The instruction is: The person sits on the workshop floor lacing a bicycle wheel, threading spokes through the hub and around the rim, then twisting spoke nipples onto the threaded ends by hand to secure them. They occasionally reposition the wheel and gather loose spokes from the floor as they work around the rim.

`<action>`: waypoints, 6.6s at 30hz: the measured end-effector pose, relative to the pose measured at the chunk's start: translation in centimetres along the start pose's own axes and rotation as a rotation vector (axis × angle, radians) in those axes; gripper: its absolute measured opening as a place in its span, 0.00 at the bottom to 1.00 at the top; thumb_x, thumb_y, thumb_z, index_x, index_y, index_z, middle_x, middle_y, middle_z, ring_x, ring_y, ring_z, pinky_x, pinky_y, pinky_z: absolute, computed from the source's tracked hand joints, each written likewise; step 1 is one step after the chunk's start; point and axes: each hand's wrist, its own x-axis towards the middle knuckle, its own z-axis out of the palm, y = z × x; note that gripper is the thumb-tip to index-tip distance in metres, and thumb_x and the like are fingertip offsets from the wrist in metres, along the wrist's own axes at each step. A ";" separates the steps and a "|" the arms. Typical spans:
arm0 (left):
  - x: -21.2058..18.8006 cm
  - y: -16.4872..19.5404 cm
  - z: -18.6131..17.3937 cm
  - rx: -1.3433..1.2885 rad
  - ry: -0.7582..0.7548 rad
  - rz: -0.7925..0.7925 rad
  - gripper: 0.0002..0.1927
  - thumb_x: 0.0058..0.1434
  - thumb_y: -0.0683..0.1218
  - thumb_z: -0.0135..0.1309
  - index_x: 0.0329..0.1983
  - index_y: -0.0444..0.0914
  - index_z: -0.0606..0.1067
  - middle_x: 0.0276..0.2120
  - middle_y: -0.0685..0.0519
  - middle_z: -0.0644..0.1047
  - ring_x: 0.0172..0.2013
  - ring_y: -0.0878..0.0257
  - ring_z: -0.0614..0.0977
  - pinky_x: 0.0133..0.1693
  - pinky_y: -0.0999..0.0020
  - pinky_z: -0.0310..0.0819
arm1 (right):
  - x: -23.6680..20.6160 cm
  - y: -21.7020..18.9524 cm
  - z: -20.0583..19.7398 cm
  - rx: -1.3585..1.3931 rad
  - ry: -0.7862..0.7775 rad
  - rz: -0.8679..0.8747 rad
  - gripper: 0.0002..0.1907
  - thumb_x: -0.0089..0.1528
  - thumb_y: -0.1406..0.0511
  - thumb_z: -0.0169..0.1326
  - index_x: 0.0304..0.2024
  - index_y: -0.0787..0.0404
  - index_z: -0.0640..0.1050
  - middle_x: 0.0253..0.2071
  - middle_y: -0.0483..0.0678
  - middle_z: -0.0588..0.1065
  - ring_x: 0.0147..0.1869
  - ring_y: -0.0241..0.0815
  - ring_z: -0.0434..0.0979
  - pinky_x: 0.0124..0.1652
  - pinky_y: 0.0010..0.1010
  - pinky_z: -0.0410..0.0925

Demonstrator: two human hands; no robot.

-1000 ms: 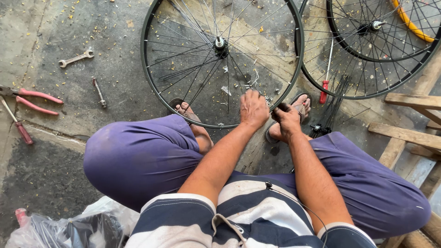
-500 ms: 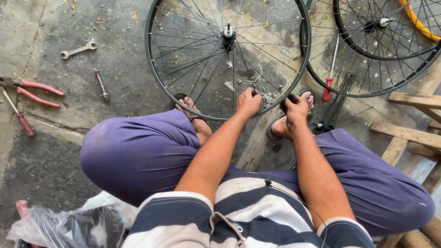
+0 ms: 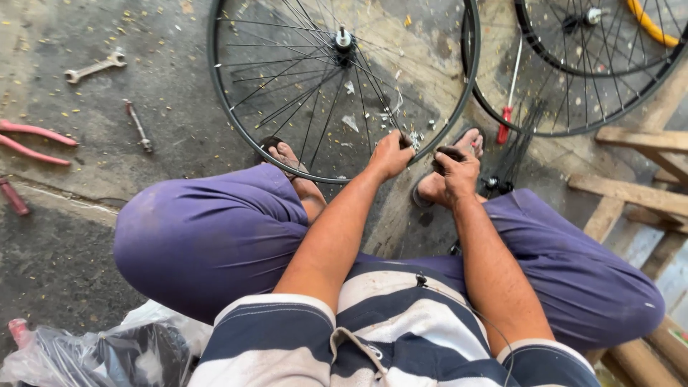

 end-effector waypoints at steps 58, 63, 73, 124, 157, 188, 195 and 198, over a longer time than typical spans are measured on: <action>0.6 -0.3 2.9 -0.037 0.031 -0.060 0.14 0.66 0.52 0.53 0.48 0.40 0.70 0.38 0.46 0.82 0.43 0.48 0.84 0.45 0.53 0.74 | -0.7 3.5 0.6 -0.014 -0.077 -0.032 0.07 0.63 0.74 0.60 0.44 0.70 0.79 0.38 0.47 0.80 0.37 0.35 0.79 0.40 0.26 0.75; 0.7 -0.2 2.7 -0.064 0.030 -0.063 0.13 0.65 0.52 0.52 0.47 0.40 0.71 0.37 0.46 0.82 0.42 0.49 0.84 0.45 0.54 0.75 | -0.6 3.6 0.6 -0.069 -0.048 -0.129 0.06 0.64 0.74 0.61 0.43 0.69 0.79 0.37 0.45 0.79 0.38 0.33 0.77 0.40 0.24 0.73; 1.0 2.8 0.4 0.254 0.280 0.364 0.12 0.63 0.50 0.55 0.45 0.40 0.73 0.42 0.45 0.81 0.46 0.45 0.82 0.49 0.52 0.73 | -0.4 3.0 1.5 -0.180 -0.023 -0.226 0.07 0.63 0.73 0.61 0.44 0.69 0.81 0.38 0.45 0.81 0.39 0.34 0.79 0.41 0.23 0.73; 6.3 5.4 -1.0 0.657 -0.576 0.345 0.21 0.56 0.44 0.55 0.53 0.41 0.68 0.45 0.45 0.81 0.51 0.49 0.80 0.59 0.46 0.51 | -0.2 3.0 0.8 -0.301 -0.103 -0.278 0.09 0.61 0.73 0.63 0.43 0.69 0.79 0.38 0.45 0.79 0.41 0.31 0.78 0.44 0.22 0.73; 5.6 6.4 -1.5 0.656 -0.590 0.328 0.22 0.55 0.42 0.55 0.53 0.42 0.67 0.41 0.47 0.82 0.47 0.51 0.82 0.56 0.51 0.55 | -0.1 3.3 0.6 -0.275 -0.094 -0.264 0.10 0.61 0.72 0.64 0.45 0.68 0.79 0.40 0.45 0.79 0.43 0.32 0.78 0.44 0.22 0.73; 4.8 3.3 -10.3 0.926 0.824 0.301 0.13 0.60 0.40 0.46 0.49 0.37 0.72 0.37 0.47 0.77 0.38 0.52 0.78 0.37 0.56 0.71 | 1.2 2.1 3.6 -0.251 -0.071 0.091 0.17 0.63 0.58 0.63 0.28 0.63 0.76 0.22 0.43 0.72 0.21 0.31 0.67 0.22 0.24 0.60; 3.3 2.6 -11.3 0.901 0.687 0.123 0.05 0.65 0.44 0.48 0.43 0.40 0.72 0.37 0.48 0.80 0.38 0.52 0.84 0.38 0.57 0.78 | 1.2 2.2 3.5 -0.224 -0.098 0.071 0.17 0.63 0.57 0.63 0.28 0.62 0.76 0.22 0.43 0.73 0.21 0.31 0.68 0.21 0.24 0.61; 2.9 3.4 -11.3 0.821 0.566 0.021 0.09 0.70 0.45 0.47 0.50 0.39 0.72 0.44 0.47 0.79 0.45 0.51 0.83 0.43 0.57 0.77 | 1.1 2.2 3.5 -0.263 -0.096 0.067 0.18 0.63 0.56 0.63 0.28 0.63 0.76 0.22 0.43 0.73 0.21 0.32 0.69 0.22 0.24 0.62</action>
